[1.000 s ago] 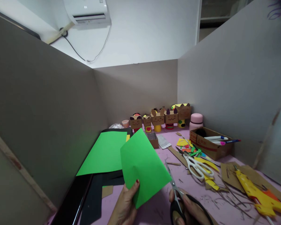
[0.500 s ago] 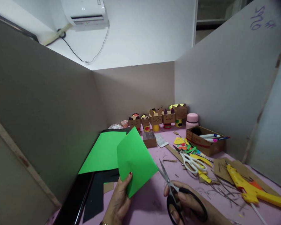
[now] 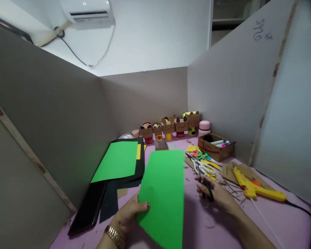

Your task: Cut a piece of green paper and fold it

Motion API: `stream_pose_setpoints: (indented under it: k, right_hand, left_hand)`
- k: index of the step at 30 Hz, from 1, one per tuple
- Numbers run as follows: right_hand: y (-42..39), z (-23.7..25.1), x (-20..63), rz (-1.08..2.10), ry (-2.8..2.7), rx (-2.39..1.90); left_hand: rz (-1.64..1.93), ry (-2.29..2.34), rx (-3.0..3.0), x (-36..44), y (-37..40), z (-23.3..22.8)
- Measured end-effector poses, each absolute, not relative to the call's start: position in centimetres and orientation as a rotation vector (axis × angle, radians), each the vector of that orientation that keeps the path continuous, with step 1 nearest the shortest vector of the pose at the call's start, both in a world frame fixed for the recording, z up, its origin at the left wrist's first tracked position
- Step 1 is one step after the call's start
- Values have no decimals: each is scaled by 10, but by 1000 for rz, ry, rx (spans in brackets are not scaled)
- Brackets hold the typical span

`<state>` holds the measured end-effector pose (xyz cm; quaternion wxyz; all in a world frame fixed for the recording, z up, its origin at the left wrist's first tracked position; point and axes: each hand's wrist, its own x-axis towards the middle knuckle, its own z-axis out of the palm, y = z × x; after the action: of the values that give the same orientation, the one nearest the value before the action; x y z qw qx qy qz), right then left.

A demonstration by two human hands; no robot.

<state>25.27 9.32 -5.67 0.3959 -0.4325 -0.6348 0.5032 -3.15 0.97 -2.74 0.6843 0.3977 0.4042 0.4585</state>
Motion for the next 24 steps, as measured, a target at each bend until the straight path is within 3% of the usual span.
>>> stream_pose_setpoints:
  k: [5,9,15,24]
  right_hand:
    - [94,-69,260,896,-1763,-1327]
    - [92,-66,260,595,-1942,-1480]
    - [105,-51,241,288,-2131,-1548]
    - [105,-52,237,111,-2253,-1448]
  left_hand:
    - [369,931,1095,-32,3,-23]
    - [48,1044,1291,-36,21,-20]
    - [-139,1449,1754,-32,44,-1]
    - [-247,1944,2144,-9,14,4]
